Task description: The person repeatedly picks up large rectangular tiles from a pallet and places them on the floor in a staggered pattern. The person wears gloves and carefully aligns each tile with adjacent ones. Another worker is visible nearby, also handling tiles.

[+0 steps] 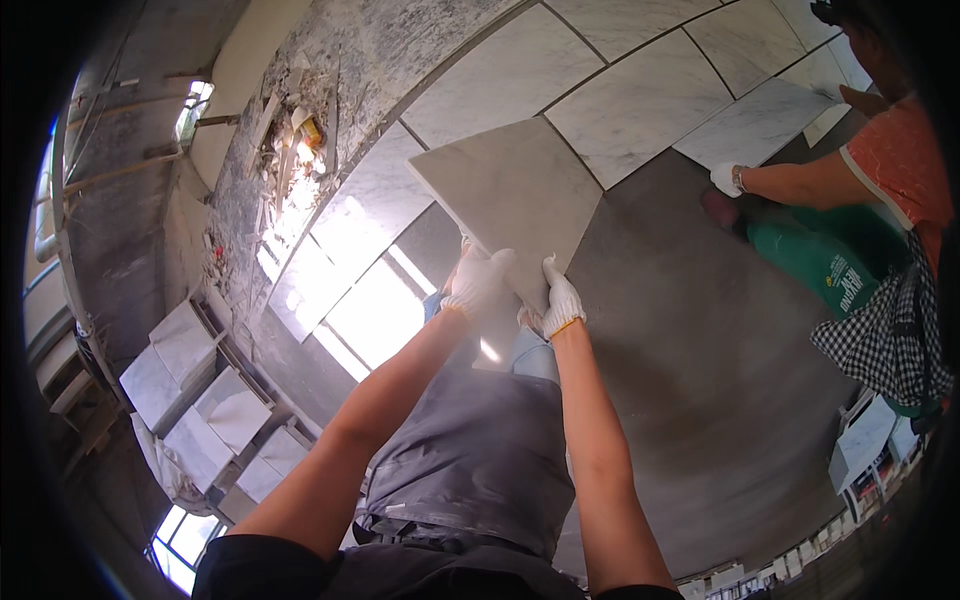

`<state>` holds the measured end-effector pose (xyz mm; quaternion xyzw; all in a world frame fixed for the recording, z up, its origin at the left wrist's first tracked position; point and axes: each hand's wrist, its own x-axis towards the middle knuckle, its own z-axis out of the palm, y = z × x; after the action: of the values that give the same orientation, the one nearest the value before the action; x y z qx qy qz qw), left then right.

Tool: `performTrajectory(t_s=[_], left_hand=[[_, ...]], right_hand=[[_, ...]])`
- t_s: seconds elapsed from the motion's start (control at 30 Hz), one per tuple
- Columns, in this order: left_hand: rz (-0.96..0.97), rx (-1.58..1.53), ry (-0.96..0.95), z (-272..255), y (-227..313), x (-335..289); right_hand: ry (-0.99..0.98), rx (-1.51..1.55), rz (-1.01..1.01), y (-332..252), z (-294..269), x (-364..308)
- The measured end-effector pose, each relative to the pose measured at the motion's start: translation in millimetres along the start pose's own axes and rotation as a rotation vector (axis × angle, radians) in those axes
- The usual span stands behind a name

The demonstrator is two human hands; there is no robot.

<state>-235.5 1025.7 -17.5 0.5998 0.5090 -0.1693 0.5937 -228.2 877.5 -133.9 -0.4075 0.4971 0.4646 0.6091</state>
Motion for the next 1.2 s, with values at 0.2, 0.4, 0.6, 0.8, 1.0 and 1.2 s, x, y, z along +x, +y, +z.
performTrajectory(t_s=[0.2, 0.4, 0.6, 0.8, 1.0, 1.2], left_hand=[[0.069, -0.427, 0.027, -23, -85, 23], [-0.265, -0.276, 0.149, -65, -216, 72], [-0.364, -0.345, 0.113, -65, -304, 115], [-0.352, -0.372, 0.134, -40, -325, 154], [-0.385, -0.293, 0.118, -26, -343, 178], [-0.396, -0.204, 0.119, -15, -400, 218]], right_hand=[[0.129, -0.838, -0.456, 29, -48, -37], [0.365, -1.544, -0.356, 71, -123, -118], [0.493, -1.624, -0.318, 108, -122, -174], [0.578, -1.663, -0.370, 92, -109, -202], [0.573, -1.584, -0.444, 73, -102, -228], [0.524, -1.622, -0.479, 60, -99, -237]])
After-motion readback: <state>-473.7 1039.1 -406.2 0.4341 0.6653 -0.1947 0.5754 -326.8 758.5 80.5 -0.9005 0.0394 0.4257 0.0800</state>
